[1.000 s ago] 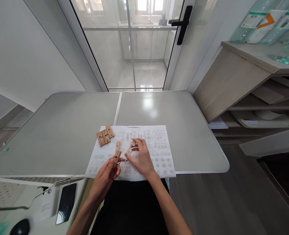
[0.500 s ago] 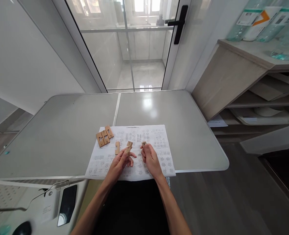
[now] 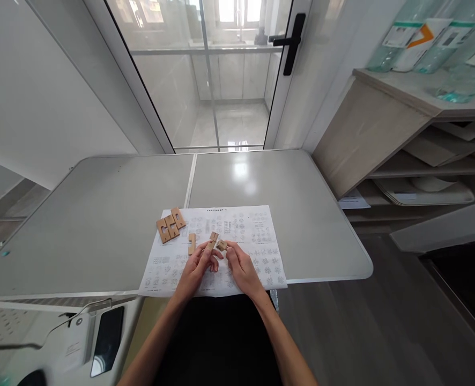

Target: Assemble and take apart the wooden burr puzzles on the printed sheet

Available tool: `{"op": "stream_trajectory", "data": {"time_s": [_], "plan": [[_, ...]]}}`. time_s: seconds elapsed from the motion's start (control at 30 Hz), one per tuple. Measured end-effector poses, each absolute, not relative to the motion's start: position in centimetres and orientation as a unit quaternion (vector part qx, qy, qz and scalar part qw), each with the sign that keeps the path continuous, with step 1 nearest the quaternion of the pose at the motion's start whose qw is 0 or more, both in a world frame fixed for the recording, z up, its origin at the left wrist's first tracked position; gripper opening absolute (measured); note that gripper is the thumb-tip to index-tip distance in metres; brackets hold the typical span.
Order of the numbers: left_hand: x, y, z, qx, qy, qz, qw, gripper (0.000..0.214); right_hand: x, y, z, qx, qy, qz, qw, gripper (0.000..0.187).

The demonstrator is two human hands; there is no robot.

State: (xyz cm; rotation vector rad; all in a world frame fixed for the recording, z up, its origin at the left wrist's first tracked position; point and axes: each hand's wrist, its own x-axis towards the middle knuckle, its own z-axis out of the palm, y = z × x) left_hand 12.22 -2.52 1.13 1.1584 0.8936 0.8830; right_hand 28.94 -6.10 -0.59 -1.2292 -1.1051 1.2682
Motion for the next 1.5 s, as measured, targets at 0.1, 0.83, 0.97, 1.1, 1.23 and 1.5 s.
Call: {"op": "stream_trajectory", "data": {"time_s": [0.1,0.83,0.97,1.1,1.23,1.5], "plan": [[12.3,-2.6,1.5,0.518,0.395,0.385,0.654,0.051,28.9,-6.1,-0.8,-0.495,-0.439,0.539,0.521,0.057],[12.2,-3.2,0.7,0.576,0.410,0.344,0.618,0.043,28.8,-6.3,-0.5,-0.542,-0.475,0.446,0.531,0.035],[12.4,-3.2,0.5,0.572,0.416,0.359,0.609,0.044,29.0,-6.2,-0.5,-0.523,-0.492,0.453,0.528,0.040],[12.5,-3.3,0.3,0.570,0.415,0.363,0.609,0.041,29.1,-6.2,-0.7,-0.531,-0.482,0.452,0.530,0.038],[12.4,-3.2,0.0,0.571,0.409,0.367,0.610,0.041,29.0,-6.2,-0.7,-0.539,-0.474,0.450,0.532,0.036],[12.4,-3.1,-0.1,0.579,0.403,0.371,0.604,0.036,28.9,-6.3,-1.0,-0.544,-0.469,0.432,0.545,0.030]]}}
